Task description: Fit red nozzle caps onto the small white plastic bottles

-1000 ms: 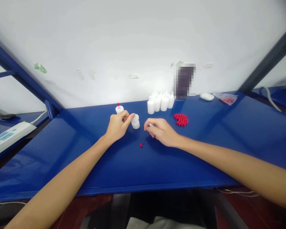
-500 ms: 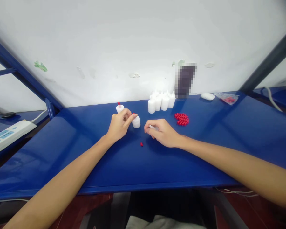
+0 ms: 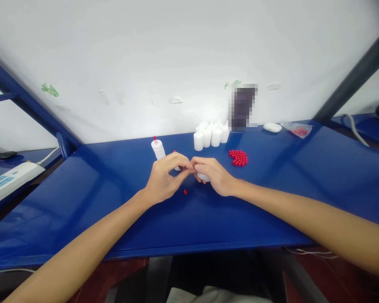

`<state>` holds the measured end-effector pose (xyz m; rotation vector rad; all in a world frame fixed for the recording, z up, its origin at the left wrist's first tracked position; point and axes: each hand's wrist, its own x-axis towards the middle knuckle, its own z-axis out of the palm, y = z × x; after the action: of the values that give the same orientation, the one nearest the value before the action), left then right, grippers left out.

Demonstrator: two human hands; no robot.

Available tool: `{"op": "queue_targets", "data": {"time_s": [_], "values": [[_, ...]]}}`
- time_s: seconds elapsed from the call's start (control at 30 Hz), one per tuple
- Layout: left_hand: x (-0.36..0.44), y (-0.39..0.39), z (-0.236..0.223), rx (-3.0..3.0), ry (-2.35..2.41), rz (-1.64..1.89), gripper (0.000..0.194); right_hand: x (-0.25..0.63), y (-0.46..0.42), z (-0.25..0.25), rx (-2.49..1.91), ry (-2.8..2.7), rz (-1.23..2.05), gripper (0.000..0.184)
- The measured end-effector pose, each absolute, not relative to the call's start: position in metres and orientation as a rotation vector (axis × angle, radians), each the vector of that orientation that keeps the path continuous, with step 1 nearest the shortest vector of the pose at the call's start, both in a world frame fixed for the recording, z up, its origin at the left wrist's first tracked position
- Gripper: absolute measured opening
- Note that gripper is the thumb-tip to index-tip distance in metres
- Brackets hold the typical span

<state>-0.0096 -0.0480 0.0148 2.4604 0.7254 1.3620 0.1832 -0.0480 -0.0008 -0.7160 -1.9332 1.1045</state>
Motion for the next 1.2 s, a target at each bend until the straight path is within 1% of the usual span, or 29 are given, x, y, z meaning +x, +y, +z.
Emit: {"op": "queue_targets", "data": {"time_s": [0.1,0.17,0.33,0.47,0.6,0.83,0.9,1.0,1.03,1.2], "values": [[-0.008,-0.051,0.015,2.418,0.757,1.355,0.003,0.184,-0.05,0.0,-0.68,-2.034,1.032,0.022],[-0.008,-0.052,0.015,2.423,0.768,1.338,0.006,0.185,-0.05,0.0,-0.68,-2.086,0.977,0.021],[-0.009,-0.053,0.013,2.492,0.719,1.266,0.014,0.185,-0.051,-0.001,-0.743,-2.137,0.878,0.028],[-0.007,-0.052,0.008,2.452,0.811,1.27,0.012,0.184,-0.05,-0.001,-0.831,-2.141,0.805,0.035],[-0.004,-0.053,0.006,2.437,0.817,1.279,0.01,0.183,-0.05,-0.001,-0.851,-2.106,0.839,0.036],[-0.003,-0.055,0.006,2.386,0.728,1.238,0.007,0.183,-0.048,-0.002,-0.68,-2.051,1.006,0.026],[-0.004,-0.055,0.004,2.394,0.708,1.232,0.012,0.183,-0.048,-0.003,-0.656,-2.054,1.012,0.021],[-0.004,-0.054,0.001,2.425,0.656,1.225,0.027,0.183,-0.049,-0.003,-0.625,-2.03,0.998,0.01],[-0.005,-0.053,0.0,2.445,0.644,1.225,0.029,0.183,-0.049,-0.002,-0.622,-2.013,0.987,0.008],[-0.007,-0.051,-0.002,2.582,0.652,1.2,0.021,0.18,-0.05,0.001,-0.608,-1.988,0.986,0.011]]}}
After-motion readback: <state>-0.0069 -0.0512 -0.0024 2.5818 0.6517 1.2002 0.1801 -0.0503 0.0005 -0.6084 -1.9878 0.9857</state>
